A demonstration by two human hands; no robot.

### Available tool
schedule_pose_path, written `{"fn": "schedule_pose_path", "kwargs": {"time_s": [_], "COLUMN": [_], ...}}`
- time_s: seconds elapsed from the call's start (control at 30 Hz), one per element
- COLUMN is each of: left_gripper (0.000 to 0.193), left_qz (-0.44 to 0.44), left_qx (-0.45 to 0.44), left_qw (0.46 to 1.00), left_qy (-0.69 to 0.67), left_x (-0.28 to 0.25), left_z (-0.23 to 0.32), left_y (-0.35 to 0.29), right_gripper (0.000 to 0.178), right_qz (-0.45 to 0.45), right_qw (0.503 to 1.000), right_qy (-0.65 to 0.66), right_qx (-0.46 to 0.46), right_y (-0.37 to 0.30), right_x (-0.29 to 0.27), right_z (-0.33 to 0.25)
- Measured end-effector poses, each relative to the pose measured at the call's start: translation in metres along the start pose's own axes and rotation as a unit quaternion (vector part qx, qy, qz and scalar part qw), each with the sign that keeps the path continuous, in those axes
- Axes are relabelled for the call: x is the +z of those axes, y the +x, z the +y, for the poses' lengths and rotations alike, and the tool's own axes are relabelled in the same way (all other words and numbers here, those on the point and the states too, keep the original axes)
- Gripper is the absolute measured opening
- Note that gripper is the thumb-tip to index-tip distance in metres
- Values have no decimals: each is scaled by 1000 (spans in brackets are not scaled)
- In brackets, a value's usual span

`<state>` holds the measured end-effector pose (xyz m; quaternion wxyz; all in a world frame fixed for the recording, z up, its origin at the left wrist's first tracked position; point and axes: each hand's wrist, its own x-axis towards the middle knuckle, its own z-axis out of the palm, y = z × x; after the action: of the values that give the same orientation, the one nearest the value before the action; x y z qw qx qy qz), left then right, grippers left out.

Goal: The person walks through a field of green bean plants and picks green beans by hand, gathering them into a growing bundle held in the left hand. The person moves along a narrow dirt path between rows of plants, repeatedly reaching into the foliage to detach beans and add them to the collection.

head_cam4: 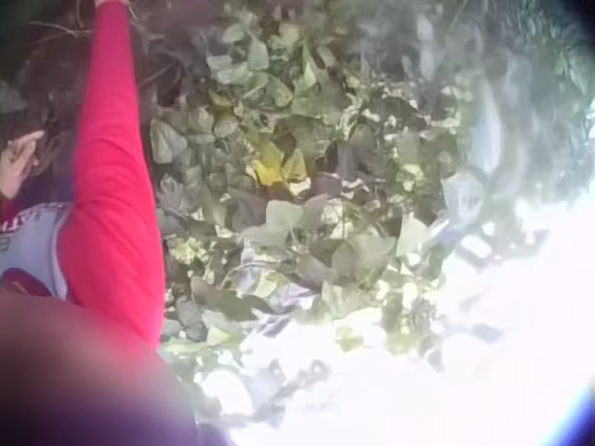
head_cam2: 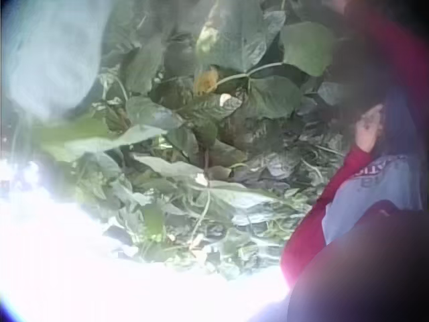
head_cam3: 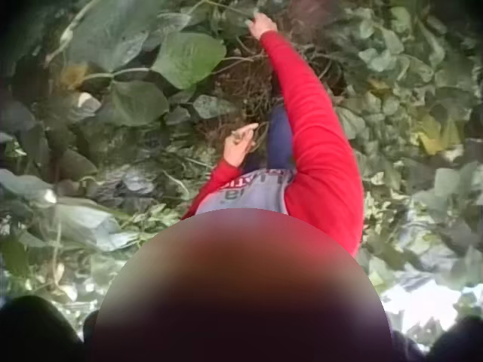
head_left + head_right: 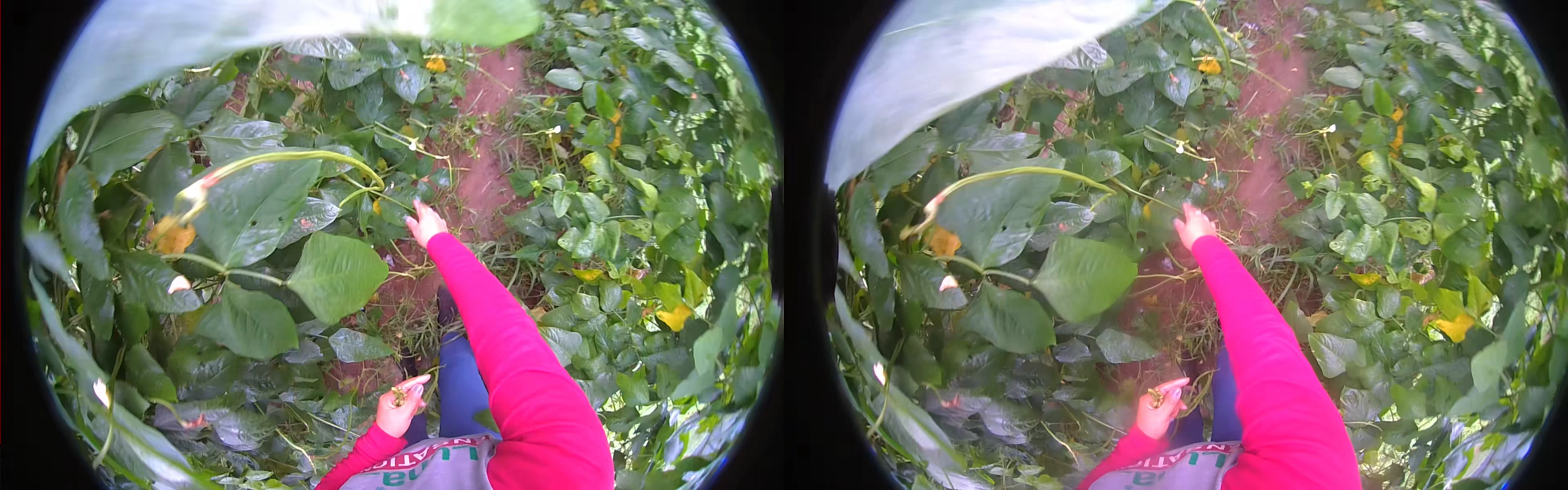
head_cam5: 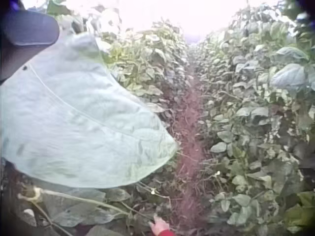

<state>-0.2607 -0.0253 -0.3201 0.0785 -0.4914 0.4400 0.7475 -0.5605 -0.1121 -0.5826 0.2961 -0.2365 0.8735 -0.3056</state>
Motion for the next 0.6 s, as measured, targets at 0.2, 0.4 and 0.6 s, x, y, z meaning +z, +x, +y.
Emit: {"fn": "schedule_pose_path", "kwargs": {"time_s": [0.2,0.4,0.6], "left_gripper": [31,31,35], "left_qz": [54,129,226], "left_qx": [-10,26,84], "left_qw": [998,990,968], "left_qy": [-16,-43,-71], "left_x": [7,17,16], "left_z": [22,61,85], "left_y": [25,55,151], "right_gripper": [44,27,23], "right_qz": [-179,-321,-465], "right_qw": [981,895,774], "right_qy": [-64,302,415], "right_qx": [-39,71,114], "right_y": [22,-26,-30], "right_x": [5,-48,-111], "right_z": [-13,-20,-56]}}
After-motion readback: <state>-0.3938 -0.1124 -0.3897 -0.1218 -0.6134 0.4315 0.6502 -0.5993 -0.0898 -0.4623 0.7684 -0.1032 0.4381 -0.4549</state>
